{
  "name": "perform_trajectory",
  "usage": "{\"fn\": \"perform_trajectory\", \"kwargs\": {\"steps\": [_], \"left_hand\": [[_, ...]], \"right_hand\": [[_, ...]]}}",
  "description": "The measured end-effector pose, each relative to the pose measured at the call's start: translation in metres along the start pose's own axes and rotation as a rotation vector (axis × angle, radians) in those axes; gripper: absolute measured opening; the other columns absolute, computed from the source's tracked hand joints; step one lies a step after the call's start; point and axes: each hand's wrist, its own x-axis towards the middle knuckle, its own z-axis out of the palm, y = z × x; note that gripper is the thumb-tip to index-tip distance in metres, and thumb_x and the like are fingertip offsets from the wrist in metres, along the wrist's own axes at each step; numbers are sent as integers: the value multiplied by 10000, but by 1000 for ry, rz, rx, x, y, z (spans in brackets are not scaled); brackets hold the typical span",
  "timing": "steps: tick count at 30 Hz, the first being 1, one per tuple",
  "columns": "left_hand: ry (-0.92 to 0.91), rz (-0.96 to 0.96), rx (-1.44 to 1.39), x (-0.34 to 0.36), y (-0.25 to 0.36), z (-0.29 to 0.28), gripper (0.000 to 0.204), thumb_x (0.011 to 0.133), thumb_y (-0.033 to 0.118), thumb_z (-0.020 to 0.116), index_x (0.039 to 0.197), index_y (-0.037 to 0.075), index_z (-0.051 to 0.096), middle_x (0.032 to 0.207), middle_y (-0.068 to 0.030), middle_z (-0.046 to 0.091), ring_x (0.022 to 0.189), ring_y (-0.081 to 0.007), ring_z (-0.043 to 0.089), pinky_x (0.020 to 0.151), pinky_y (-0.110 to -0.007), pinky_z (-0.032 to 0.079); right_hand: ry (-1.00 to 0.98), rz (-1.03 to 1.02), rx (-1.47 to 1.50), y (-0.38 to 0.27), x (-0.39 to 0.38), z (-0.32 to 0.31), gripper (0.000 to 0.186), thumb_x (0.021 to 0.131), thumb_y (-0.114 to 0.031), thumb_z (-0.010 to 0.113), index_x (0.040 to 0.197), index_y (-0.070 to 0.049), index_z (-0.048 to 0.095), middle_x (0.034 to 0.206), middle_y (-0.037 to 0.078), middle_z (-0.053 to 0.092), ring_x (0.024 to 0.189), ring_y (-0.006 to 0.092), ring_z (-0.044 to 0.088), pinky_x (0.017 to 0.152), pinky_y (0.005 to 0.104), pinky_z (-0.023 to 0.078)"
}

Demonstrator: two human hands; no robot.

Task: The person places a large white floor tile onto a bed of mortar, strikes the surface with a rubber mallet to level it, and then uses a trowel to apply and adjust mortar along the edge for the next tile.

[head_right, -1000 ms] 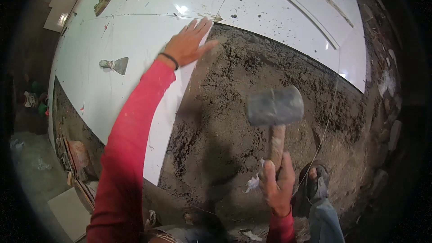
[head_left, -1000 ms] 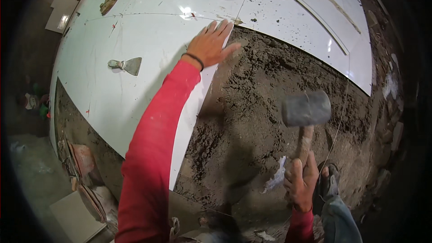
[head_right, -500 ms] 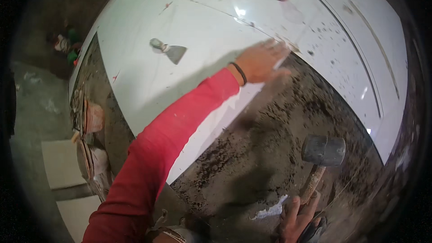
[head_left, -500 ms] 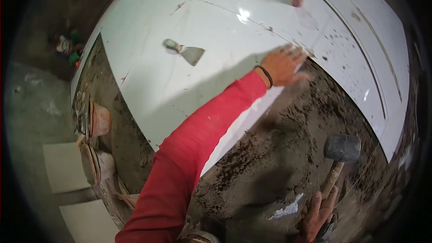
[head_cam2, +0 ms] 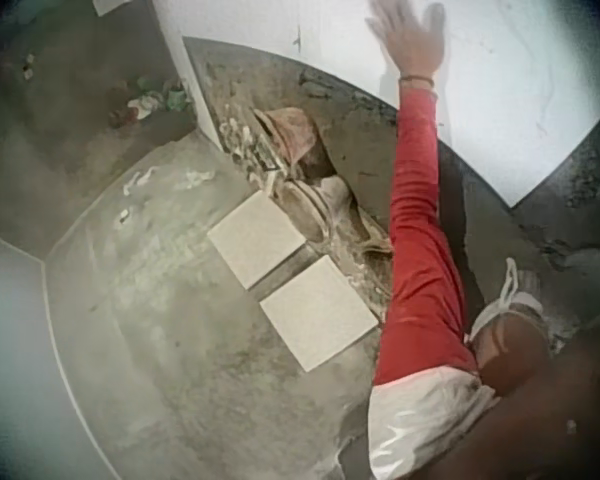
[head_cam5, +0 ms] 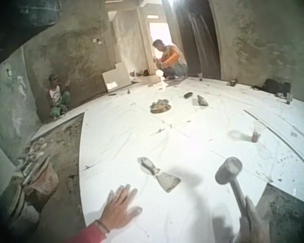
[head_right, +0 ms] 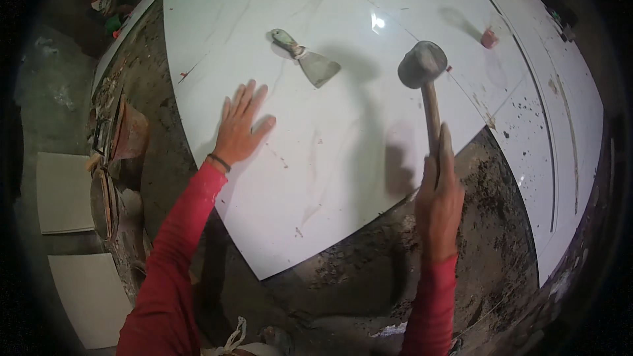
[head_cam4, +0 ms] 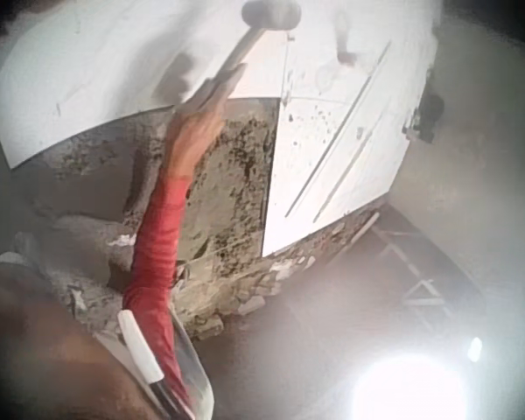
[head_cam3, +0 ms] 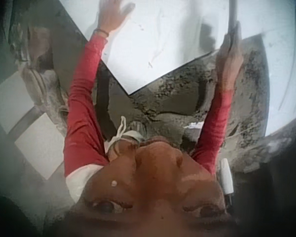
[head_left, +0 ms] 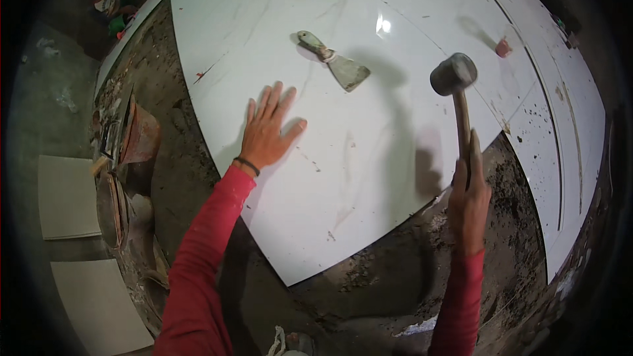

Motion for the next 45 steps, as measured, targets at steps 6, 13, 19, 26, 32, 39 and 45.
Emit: {"fn": "perform_trajectory", "kwargs": {"steps": [6,13,19,26,32,39,45], "left_hand": [[87,-220,34,50,-53,26,741,974,580,475,1558,154,315,1630,-147,247,1507,-331,217,1201,-565,145],[131,-432,-15,102,-117,25,868,933,690,409,1560,101,294,1633,-134,247,1520,-307,180,1228,-501,108],[192,-474,-1,129,-131,31,895,925,703,387,1553,71,301,1631,-132,257,1522,-298,179,1233,-486,110],[270,-446,-34,131,-134,39,874,919,668,432,1535,56,335,1613,-109,300,1513,-277,198,1240,-479,101],[296,-442,-58,127,-133,34,872,927,666,414,1530,40,331,1603,-132,307,1507,-293,206,1233,-484,121],[272,-451,-48,128,-130,32,879,923,662,421,1536,42,317,1604,-119,306,1510,-279,198,1232,-487,116],[300,-440,10,133,-143,45,866,940,669,394,1541,50,318,1614,-124,302,1512,-304,208,1232,-501,107]], "right_hand": [[69,-148,-138,17,69,50,453,1028,-171,511,1475,-124,449,1137,283,659,926,455,677,719,486,556],[48,-219,-153,-16,119,82,413,1034,-193,495,1439,-116,503,1165,280,648,980,461,658,757,489,553],[35,-244,-108,-37,137,110,413,1034,-218,497,1433,-116,516,1159,261,665,1021,439,660,806,469,547],[34,-223,-101,-58,150,143,415,1042,-259,486,1430,-114,517,1163,254,675,1052,429,663,831,466,539],[68,-283,-91,-68,164,154,440,1045,-284,484,1454,-123,500,1174,244,680,1040,400,681,842,444,535],[96,-263,-100,-84,175,152,426,1054,-336,477,1398,-95,545,860,137,686,650,194,632,629,367,521],[-68,37,422,-59,159,148,373,1054,-350,479,1088,-11,630,664,-7,530,478,75,457,430,255,376]]}}
